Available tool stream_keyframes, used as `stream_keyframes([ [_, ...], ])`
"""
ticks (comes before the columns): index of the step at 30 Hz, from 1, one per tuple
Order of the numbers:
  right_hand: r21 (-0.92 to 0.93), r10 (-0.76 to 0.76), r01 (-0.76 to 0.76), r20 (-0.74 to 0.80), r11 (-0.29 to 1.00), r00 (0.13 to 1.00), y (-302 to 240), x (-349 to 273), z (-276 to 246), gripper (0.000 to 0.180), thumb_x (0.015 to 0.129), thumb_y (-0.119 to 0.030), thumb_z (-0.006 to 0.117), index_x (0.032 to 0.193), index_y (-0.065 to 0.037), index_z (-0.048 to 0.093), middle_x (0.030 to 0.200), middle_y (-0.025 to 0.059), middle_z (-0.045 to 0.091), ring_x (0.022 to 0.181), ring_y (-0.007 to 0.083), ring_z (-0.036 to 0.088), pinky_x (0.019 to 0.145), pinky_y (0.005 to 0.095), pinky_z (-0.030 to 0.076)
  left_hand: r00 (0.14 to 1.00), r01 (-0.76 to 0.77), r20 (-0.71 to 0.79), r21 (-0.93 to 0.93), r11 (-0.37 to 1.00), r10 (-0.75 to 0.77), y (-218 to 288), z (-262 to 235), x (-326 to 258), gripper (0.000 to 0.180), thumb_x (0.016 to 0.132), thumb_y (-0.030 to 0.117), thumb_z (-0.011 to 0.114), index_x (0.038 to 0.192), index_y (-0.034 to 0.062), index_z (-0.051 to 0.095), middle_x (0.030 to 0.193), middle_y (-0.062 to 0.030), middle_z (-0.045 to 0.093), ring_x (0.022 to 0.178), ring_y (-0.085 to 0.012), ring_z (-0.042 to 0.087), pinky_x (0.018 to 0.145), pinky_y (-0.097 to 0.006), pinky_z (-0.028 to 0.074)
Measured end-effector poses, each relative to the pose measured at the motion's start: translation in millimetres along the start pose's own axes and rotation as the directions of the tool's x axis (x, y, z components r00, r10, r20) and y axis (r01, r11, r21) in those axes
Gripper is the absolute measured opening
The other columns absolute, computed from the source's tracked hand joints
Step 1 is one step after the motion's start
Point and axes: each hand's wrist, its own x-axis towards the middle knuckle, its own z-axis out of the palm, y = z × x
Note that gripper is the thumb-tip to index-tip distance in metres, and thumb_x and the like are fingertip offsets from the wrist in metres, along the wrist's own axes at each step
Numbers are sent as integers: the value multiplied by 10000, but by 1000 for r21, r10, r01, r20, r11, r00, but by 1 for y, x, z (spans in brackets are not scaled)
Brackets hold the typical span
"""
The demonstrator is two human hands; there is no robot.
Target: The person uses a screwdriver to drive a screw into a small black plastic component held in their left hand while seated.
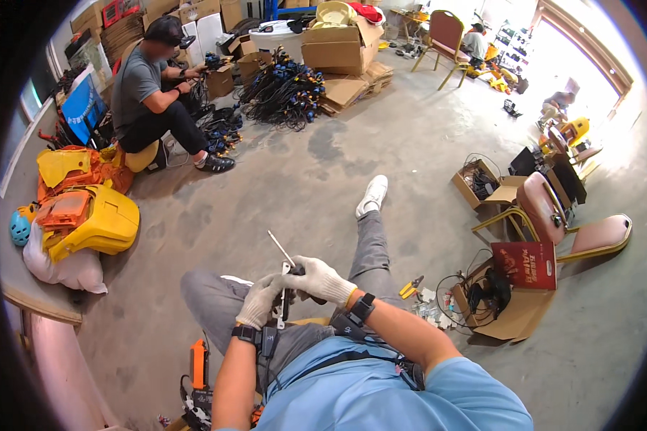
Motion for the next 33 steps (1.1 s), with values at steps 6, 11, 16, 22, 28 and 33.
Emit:
stream_keyframes([
  [6, -52, -42, 42, 1, 998, 999, 2, 0, 5, 437, 914, -351, 780, 1168, -11, 675, 888, 79, 731, 704, 137, 701, 635, 309, 590, 999, 14, -48, -53, 999, -17, -1, -2, 3, 379, 1042, 318, 699, 1162, -41, 679, 906, -93, 734, 763, -166, 726, 690, -295, 610],
  [11, -113, -88, 84, -32, 990, 996, 2, 1, 15, 439, 915, -361, 779, 1176, -22, 679, 879, 82, 735, 693, 137, 697, 614, 307, 573, 994, 33, -103, -108, 994, -44, -3, -7, -1, 334, 1030, 295, 711, 1158, -12, 692, 895, -70, 725, 733, -143, 698, 646, -271, 568],
  [16, -164, 30, -35, -33, 986, 999, -29, -16, 19, 440, 941, -398, 755, 1162, -24, 678, 791, 31, 701, 621, 107, 650, 529, 278, 515, 994, -34, -100, -6, 999, 34, -21, -20, 4, 350, 1005, 331, 729, 1179, 27, 713, 929, -18, 705, 807, -96, 612, 684, -257, 485],
  [22, 37, -24, 25, -31, 999, 999, 0, -8, 11, 556, 940, -272, 780, 1374, 33, 613, 861, 47, 692, 653, 85, 645, 560, 256, 535, 994, -51, -102, -36, 998, 48, -11, 1, 4, 233, 1025, 243, 700, 1125, 33, 694, 905, 6, 672, 771, -80, 613, 684, -238, 511],
  [28, 7, -6, 6, -8, 1000, 1000, -4, -7, 19, 534, 934, -238, 784, 1351, 50, 617, 872, 48, 689, 684, 92, 653, 591, 265, 556, 992, -60, -120, -103, 993, 48, -15, -1, -2, 214, 1036, 264, 683, 1104, 61, 669, 882, 11, 663, 736, -69, 595, 638, -240, 482],
  [33, -117, -46, 39, -58, 992, 997, -6, -1, 25, 509, 930, -258, 793, 1298, 60, 644, 819, 45, 689, 680, 79, 655, 573, 272, 550, 989, -73, -134, -121, 990, 56, -32, -12, 14, 238, 1015, 298, 721, 1132, 95, 682, 891, 16, 667, 724, -71, 595, 633, -247, 479],
])
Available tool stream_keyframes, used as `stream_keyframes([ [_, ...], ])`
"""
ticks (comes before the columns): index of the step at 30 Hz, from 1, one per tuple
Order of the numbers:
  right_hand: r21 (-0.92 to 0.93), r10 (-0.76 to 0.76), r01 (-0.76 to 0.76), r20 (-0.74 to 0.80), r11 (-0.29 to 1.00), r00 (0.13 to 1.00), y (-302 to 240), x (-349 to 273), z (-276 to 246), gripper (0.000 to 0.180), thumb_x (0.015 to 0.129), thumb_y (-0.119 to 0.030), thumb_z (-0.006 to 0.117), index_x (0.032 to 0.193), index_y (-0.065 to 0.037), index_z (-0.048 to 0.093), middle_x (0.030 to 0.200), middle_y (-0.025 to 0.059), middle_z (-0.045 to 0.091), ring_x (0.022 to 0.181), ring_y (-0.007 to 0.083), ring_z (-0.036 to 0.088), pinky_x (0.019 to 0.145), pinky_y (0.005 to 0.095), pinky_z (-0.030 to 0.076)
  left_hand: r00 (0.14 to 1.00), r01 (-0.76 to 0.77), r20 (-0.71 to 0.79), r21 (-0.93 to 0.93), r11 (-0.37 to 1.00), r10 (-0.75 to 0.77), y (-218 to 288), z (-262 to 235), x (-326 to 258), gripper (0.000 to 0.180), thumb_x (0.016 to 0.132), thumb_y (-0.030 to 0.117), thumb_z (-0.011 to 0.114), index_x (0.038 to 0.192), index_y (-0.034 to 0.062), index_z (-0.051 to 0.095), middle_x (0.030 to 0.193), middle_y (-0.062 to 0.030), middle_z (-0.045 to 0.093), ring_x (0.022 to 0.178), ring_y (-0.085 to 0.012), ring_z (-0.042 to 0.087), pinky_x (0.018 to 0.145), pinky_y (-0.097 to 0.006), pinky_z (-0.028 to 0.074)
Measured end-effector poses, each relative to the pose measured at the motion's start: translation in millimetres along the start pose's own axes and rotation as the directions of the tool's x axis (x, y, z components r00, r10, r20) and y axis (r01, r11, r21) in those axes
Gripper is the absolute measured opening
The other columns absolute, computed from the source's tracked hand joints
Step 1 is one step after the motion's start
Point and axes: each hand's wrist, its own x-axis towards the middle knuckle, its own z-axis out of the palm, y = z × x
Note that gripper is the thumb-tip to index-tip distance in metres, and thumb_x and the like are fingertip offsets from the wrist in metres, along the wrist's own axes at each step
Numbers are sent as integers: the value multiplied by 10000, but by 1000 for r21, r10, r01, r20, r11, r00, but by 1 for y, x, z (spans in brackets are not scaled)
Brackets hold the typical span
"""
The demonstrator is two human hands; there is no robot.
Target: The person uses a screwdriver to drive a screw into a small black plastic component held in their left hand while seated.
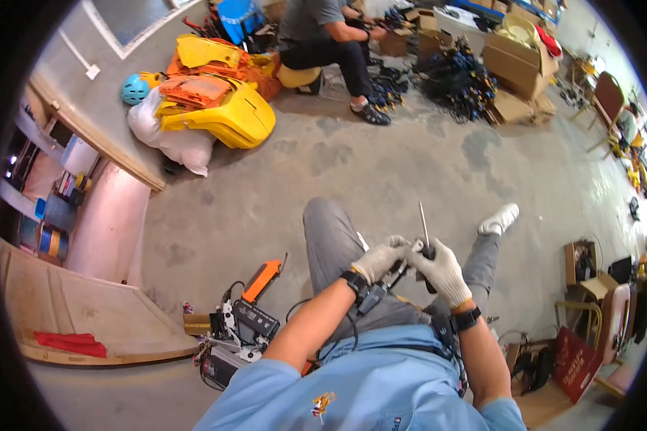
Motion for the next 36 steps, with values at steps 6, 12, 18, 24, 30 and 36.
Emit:
stream_keyframes([
  [6, 93, -12, 4, 82, 996, 997, -3, 2, -10, 593, 917, -283, 791, 1361, 67, 614, 894, 67, 702, 690, 100, 655, 624, 266, 561, 1000, 4, -3, -142, 990, -4, 15, 0, -2, 178, 1040, 288, 703, 1098, 121, 673, 879, 18, 666, 724, -84, 612, 644, -252, 512],
  [12, 187, 28, -45, 95, 981, 995, -1, -7, -19, 622, 917, -236, 771, 1410, 85, 568, 975, 79, 690, 757, 108, 650, 662, 277, 574, 988, 99, 134, -164, 982, -77, 10, -3, 4, 221, 1047, 138, 622, 1248, 55, 653, 1028, -69, 743, 885, -145, 744, 751, -301, 638],
  [18, 333, 17, -68, 155, 941, 988, 12, -8, -22, 554, 952, -179, 716, 1429, 57, 560, 975, 60, 654, 742, 106, 627, 691, 296, 595, 981, 101, 186, -267, 958, -52, 2, -5, 6, 253, 1059, 114, 586, 1290, 36, 650, 1094, -77, 739, 876, -148, 740, 774, -294, 641],
  [24, 363, 37, -90, 152, 927, 988, 18, -6, -21, 529, 958, -247, 736, 1381, 37, 595, 979, 64, 675, 748, 104, 631, 682, 274, 573, 982, 116, 160, -120, 986, -96, 12, -4, -2, 248, 1076, 191, 582, 1236, 19, 663, 1067, -83, 737, 881, -150, 723, 781, -303, 621],
  [30, 294, 110, -152, 154, 944, 982, 24, 1, -22, 404, 964, -288, 737, 1206, 22, 643, 909, 46, 674, 733, 100, 638, 664, 268, 570, 959, 147, 267, -164, 975, -100, 18, 1, -5, 374, 1100, 335, 552, 1200, 0, 686, 1041, -90, 730, 867, -161, 705, 770, -302, 593],
  [36, 376, 150, -160, 56, 913, 987, 46, 9, -19, 381, 965, -297, 729, 1155, 21, 641, 861, 66, 672, 625, 104, 607, 515, 264, 503, 947, 124, 308, -71, 990, -97, 22, 10, -11, 525, 1054, 403, 659, 1329, -41, 612, 1095, -110, 739, 848, -141, 714, 736, -288, 605],
])
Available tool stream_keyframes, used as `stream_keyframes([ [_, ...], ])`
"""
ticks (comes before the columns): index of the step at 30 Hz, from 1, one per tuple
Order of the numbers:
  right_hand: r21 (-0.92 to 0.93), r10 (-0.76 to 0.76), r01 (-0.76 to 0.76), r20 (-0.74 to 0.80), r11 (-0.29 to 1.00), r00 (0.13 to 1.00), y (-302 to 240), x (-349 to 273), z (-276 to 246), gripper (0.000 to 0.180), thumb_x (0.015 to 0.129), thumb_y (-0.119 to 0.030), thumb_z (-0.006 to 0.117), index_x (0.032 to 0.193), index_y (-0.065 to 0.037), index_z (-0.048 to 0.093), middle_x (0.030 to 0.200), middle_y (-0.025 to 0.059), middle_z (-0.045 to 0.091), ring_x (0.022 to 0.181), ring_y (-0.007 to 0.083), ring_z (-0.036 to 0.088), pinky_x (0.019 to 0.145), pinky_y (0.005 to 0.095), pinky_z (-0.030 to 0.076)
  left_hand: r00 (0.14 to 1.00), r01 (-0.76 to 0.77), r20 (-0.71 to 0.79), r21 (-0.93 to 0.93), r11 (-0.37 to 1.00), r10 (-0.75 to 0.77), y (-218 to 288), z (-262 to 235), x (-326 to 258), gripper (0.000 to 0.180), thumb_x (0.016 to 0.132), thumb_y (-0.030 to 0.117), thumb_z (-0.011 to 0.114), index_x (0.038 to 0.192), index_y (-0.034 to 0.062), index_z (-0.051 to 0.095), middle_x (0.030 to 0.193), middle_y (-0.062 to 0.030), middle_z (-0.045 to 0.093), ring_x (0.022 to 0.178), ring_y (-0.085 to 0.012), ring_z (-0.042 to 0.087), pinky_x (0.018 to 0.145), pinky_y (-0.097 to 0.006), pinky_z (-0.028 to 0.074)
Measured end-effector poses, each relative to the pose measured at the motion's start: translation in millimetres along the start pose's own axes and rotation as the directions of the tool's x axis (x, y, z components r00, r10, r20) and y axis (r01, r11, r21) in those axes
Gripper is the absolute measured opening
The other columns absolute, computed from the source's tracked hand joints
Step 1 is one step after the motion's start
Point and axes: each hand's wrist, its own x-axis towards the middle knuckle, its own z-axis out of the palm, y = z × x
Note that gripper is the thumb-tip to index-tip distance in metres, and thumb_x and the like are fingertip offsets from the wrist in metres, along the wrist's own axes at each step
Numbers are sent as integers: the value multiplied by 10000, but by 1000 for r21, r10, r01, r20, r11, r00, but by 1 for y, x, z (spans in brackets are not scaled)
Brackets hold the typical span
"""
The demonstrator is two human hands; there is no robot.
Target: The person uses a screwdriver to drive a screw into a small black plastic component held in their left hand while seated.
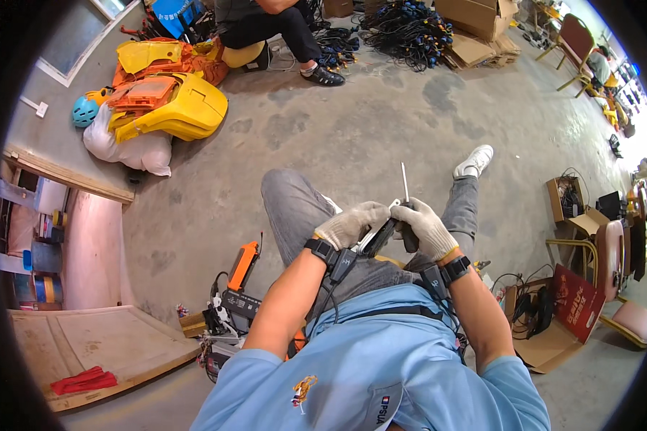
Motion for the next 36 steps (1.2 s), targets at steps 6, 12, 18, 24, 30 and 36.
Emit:
stream_keyframes([
  [6, 77, 26, -26, -1, 997, 1000, 10, 3, -6, 410, 993, -343, 711, 1143, 31, 635, 806, 50, 635, 432, 96, 494, 397, 262, 393, 998, 41, 50, -67, 997, -38, 0, -5, -2, 499, 1029, 278, 713, 1372, -55, 569, 1145, -116, 732, 942, -128, 721, 806, -276, 612],
  [12, 34, 27, -26, -37, 999, 999, 7, -6, -13, 444, 1014, -386, 714, 1149, 30, 635, 881, 37, 603, 656, 88, 586, 592, 254, 583, 998, -36, 51, -162, 986, 45, -2, -1, -4, 373, 1099, 258, 564, 1330, -27, 631, 1207, -128, 741, 989, -183, 743, 859, -328, 627],
  [18, 75, 40, -40, -7, 996, 999, 2, -10, -25, 401, 1032, -356, 707, 1183, 9, 637, 921, 26, 606, 690, 76, 586, 618, 259, 598, 989, -67, -150, -349, 935, 16, -3, -4, 4, 306, 1108, 236, 546, 1210, -17, 686, 1091, -122, 765, 924, -194, 751, 840, -331, 635],
  [24, 130, 67, -65, -10, 989, 998, -9, -14, -43, 360, 1041, -318, 703, 1197, -1, 636, 922, 7, 608, 664, 68, 580, 638, 259, 596, 988, -106, -144, -331, 938, 62, 10, -1, 5, 308, 1116, 260, 538, 1195, 2, 687, 1021, -93, 755, 860, -194, 746, 819, -334, 635],
  [30, 186, 78, -54, -125, 981, 989, -10, -23, -54, 311, 1073, -339, 649, 1213, -67, 708, 815, -30, 611, 590, 65, 507, 506, 226, 425, 978, -205, -22, -230, 951, 205, -17, -25, 15, 265, 1084, 312, 594, 1079, 62, 680, 924, -50, 743, 768, -165, 730, 648, -307, 599],
  [36, 200, 32, 12, -220, 980, 975, 10, -24, -89, 337, 1059, -402, 668, 1076, -68, 639, 705, 5, 557, 543, 103, 539, 480, 246, 449, 959, -236, -181, -77, 969, 220, -32, -20, 26, 204, 893, 123, 772, 1022, 0, 671, 862, -115, 738, 704, -184, 728, 574, -324, 590],
])
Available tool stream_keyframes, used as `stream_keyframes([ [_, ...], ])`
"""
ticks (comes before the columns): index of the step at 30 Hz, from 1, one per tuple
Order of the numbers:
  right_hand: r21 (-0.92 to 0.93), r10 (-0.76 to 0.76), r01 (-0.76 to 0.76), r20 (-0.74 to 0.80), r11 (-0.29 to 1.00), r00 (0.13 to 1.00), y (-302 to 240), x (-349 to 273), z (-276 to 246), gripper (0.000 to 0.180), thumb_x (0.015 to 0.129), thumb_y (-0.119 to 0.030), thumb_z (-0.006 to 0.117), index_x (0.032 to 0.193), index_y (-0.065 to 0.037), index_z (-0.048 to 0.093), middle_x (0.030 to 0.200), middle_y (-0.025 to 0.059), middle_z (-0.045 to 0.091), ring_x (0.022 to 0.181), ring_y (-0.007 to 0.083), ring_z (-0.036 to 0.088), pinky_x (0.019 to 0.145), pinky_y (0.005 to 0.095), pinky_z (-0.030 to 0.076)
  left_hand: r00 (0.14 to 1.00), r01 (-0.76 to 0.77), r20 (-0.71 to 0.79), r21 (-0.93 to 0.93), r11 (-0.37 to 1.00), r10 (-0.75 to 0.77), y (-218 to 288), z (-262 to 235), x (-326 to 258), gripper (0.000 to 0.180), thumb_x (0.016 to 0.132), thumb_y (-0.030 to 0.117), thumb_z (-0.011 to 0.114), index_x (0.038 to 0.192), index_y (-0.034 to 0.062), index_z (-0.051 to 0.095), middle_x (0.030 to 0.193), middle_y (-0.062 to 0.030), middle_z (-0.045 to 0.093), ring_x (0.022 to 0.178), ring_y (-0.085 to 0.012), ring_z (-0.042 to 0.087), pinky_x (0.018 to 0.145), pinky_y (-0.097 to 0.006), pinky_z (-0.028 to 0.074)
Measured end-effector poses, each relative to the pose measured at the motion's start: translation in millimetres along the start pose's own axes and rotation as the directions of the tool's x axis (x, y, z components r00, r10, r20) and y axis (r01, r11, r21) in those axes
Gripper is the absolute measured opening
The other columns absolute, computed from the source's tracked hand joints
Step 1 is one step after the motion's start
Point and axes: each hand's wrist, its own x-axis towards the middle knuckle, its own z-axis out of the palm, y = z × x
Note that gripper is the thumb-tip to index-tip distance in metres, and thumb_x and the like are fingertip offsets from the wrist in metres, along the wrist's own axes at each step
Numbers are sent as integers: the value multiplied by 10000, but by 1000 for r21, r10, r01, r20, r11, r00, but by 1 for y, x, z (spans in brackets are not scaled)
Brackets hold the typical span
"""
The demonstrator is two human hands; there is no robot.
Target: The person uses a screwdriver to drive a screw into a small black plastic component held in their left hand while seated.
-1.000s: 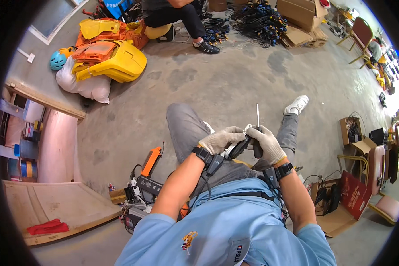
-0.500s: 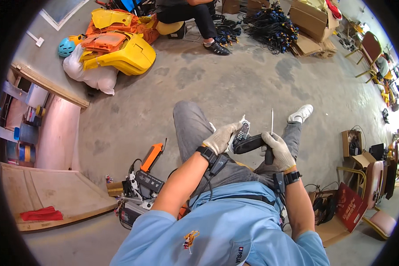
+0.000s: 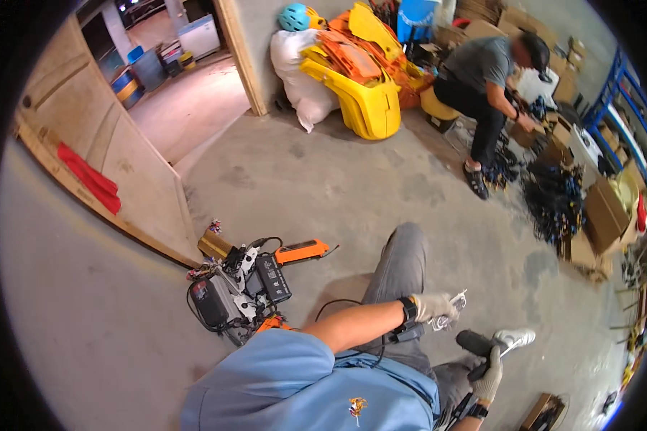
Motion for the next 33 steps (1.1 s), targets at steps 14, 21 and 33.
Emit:
stream_keyframes([
  [14, -142, 102, -136, -224, 980, 969, -1, 21, -2, 151, 1020, -242, 706, 981, -99, 673, 622, -16, 511, 455, 104, 480, 391, 246, 388, 993, 36, -115, 116, 993, -23, -9, -3, 24, 124, 824, 58, 725, 907, -21, 679, 749, -156, 708, 604, -252, 710, 513, -375, 567],
  [21, -160, 87, -119, -196, 980, 977, 21, 51, -31, 155, 1001, -196, 727, 906, -91, 666, 621, 10, 553, 477, 150, 527, 438, 310, 466, 980, -59, -146, 439, 897, 135, 17, 9, 5, 203, 798, 173, 700, 763, -21, 750, 686, -132, 729, 557, -216, 706, 486, -395, 528],
  [33, -383, 131, -149, -72, 912, 989, 9, 17, 2, 260, 1022, -273, 705, 864, -72, 662, 642, -5, 585, 494, 96, 515, 429, 231, 364, 968, 19, -248, 176, 984, 25, 8, 4, 19, 184, 808, 138, 730, 904, -11, 776, 785, -143, 757, 655, -260, 731, 568, -428, 569],
])
